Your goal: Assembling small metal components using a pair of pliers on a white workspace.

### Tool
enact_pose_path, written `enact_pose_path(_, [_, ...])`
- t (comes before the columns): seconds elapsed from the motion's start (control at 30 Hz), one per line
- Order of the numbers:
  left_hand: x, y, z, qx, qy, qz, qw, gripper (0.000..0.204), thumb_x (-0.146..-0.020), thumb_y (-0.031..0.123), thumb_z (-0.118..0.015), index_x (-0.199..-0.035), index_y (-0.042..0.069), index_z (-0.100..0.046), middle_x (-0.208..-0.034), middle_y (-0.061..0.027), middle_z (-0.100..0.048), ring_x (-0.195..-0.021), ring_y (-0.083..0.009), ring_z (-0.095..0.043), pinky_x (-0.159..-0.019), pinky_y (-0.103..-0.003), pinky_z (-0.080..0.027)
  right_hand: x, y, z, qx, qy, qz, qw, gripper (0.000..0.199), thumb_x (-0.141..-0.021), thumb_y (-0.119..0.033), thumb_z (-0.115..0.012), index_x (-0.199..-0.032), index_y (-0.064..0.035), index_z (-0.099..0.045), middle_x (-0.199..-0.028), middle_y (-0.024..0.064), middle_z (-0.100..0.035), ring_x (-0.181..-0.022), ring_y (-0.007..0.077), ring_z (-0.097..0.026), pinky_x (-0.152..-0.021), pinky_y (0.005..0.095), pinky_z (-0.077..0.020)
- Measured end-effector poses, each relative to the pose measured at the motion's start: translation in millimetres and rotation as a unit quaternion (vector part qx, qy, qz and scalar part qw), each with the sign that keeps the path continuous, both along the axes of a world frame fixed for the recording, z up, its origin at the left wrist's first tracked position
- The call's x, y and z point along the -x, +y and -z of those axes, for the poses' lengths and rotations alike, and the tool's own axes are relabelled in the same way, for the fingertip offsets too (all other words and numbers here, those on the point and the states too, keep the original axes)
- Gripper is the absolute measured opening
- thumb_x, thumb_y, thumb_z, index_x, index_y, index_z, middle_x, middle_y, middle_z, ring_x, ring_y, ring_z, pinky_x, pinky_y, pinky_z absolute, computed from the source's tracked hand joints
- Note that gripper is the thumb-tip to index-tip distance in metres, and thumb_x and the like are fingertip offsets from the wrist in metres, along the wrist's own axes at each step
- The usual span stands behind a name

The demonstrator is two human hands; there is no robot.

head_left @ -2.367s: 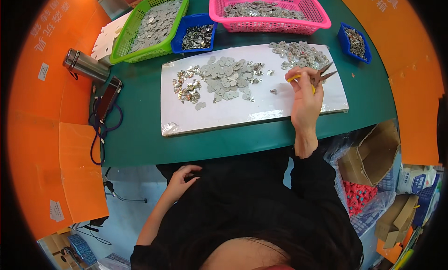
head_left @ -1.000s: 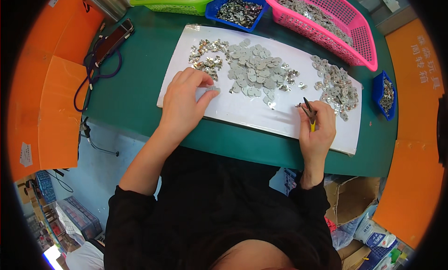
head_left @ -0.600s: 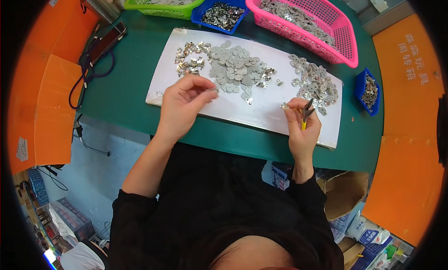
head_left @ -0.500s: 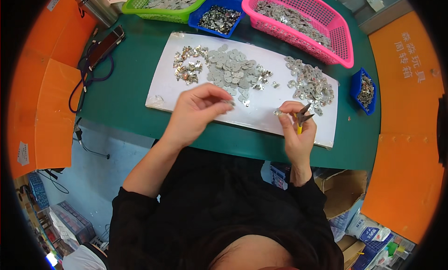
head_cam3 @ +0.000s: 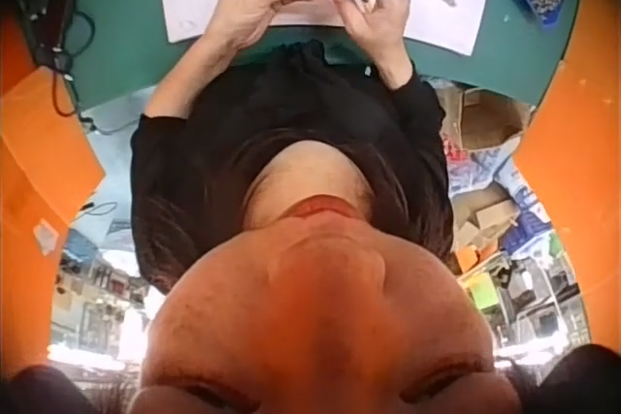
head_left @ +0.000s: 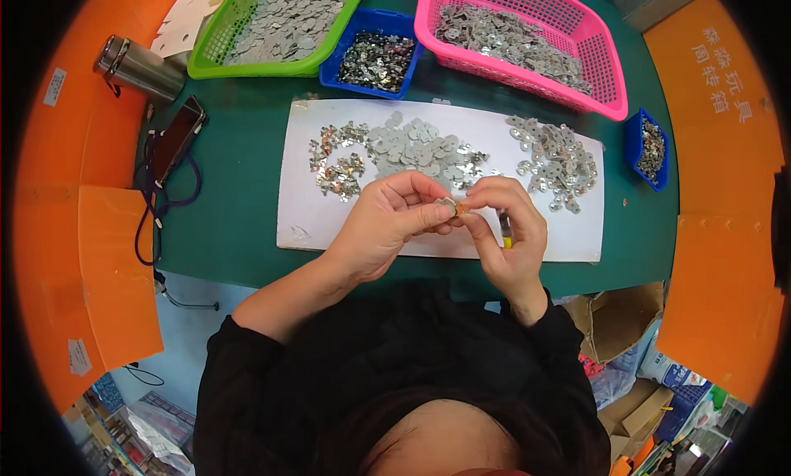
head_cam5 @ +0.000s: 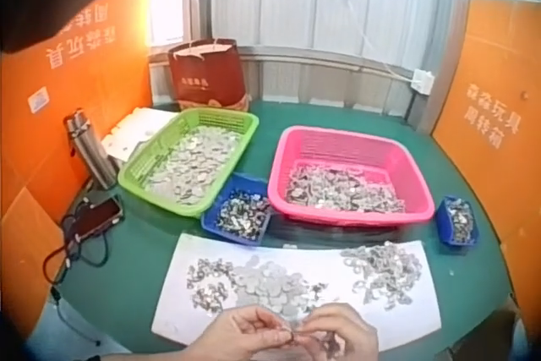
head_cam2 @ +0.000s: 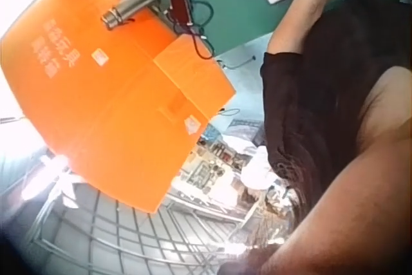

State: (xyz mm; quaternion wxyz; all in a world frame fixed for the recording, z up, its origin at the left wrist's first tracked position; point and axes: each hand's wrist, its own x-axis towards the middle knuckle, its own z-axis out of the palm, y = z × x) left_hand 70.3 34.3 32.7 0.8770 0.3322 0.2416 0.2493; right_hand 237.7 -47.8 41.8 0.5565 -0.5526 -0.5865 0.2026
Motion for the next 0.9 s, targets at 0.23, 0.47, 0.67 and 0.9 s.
enact_pose_path(0.23, [3,9,10,-0.068,0.021,-0.048,0.996,0.015,-0.088,0.0,-0.069,-0.102,-0.002,-0.063,-0.093,-0.0116,-0.069,-0.084,-0.0181,-0.068,-0.077,-0.029,-0.056,8,11,2,0.19,0.257,-0.048,0.947,0.013,-0.09,-0.002,-0.064,-0.102,0.0009,-0.059,-0.105,0.0112,-0.062,-0.097,0.0183,-0.059,-0.089,0.0316,-0.0464])
enact_pose_path(0.47, [10,19,5,0.061,0.003,0.029,0.998,0.012,-0.092,0.004,-0.065,-0.103,-0.002,-0.067,-0.092,-0.0084,-0.067,-0.082,-0.0152,-0.065,-0.076,-0.027,-0.054,4,17,17,0.136,0.298,-0.053,0.943,0.01,-0.092,-0.008,-0.063,-0.098,-0.0021,-0.057,-0.101,0.0118,-0.061,-0.095,0.0173,-0.057,-0.086,0.0312,-0.0445])
enact_pose_path(0.67, [16,23,9,0.129,-0.04,0.033,0.99,0.021,-0.093,0.007,-0.065,-0.112,0.001,-0.06,-0.091,-0.0065,-0.066,-0.079,-0.013,-0.065,-0.073,-0.026,-0.054,-2,24,18,0.099,0.214,-0.108,0.966,0.011,-0.085,0.003,-0.064,-0.094,-0.0014,-0.058,-0.096,0.0123,-0.061,-0.091,0.0216,-0.058,-0.082,0.0348,-0.0468])
enact_pose_path(0.9, [21,22,23,0.212,-0.099,0.145,0.961,0.016,-0.091,0.006,-0.067,-0.106,0.002,-0.062,-0.088,-0.0092,-0.069,-0.074,-0.0146,-0.068,-0.068,-0.024,-0.056,-6,31,16,-0.02,0.056,-0.21,0.976,0.016,-0.073,0.008,-0.071,-0.083,-0.0026,-0.065,-0.083,0.0106,-0.064,-0.078,0.026,-0.06,-0.072,0.0372,-0.0488])
